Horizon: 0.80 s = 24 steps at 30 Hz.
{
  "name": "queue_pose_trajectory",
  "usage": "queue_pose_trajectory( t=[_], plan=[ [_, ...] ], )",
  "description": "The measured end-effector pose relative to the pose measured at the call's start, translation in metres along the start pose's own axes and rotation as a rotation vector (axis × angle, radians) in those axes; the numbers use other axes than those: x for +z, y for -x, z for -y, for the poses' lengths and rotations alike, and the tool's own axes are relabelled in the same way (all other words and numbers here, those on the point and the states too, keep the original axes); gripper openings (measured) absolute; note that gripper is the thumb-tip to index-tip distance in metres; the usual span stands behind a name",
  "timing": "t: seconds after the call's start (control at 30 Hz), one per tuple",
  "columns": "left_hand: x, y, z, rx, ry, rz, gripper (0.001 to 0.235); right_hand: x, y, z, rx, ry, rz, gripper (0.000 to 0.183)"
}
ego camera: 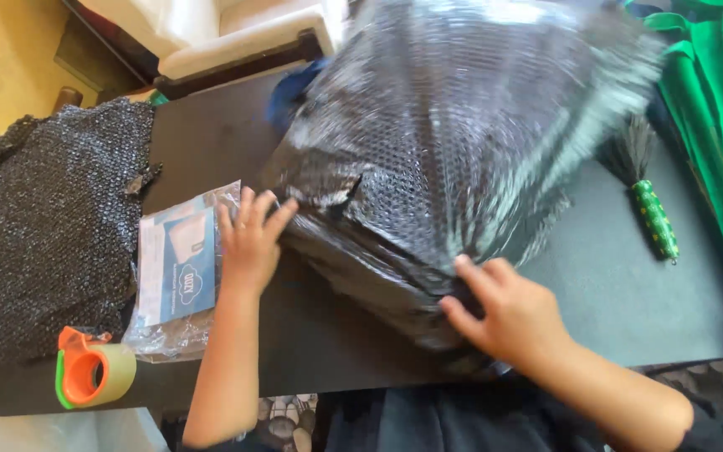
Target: Wrapping a blue bag with bubble wrap and securing it with tape for shipping or storage.
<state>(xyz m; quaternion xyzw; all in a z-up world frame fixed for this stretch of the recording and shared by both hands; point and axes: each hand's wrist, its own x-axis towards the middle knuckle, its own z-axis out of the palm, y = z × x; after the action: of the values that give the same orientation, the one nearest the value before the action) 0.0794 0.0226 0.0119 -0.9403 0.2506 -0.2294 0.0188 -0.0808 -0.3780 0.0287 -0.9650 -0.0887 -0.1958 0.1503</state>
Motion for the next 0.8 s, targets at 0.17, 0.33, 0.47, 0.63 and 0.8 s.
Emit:
queue_pose_trajectory(
  t=[0.17,0.33,0.47,0.63,0.8],
  plan=[
    [-0.007,-0.035,-0.02,-0.247,-0.111,-0.066,0.069,-0.006,-0.026,0.031,-0.311,-0.033,0.064,0.069],
    [-0.084,-0.022,-0.107,-0.027,0.518,0.136,0.07,-0.03,-0.098,0.002,-0.306,-0.53,0.227,0.022],
    [-0.094,-0.02,-0.146,-0.055,0.516,0.578,0.112,-0.055,-0.135,-0.026,-0.319,-0.818,0.255,0.017],
    [-0.101,-0.034,-0.157,-0.101,0.45,0.616,0.107,-0.074,-0.141,-0.051,0.13,-1.043,0.069,0.022],
    [-0.11,-0.06,-0.167,-0.161,0.442,0.765,0.104,-0.083,-0.138,-0.039,0.009,-1.11,0.209,0.027]
  ],
)
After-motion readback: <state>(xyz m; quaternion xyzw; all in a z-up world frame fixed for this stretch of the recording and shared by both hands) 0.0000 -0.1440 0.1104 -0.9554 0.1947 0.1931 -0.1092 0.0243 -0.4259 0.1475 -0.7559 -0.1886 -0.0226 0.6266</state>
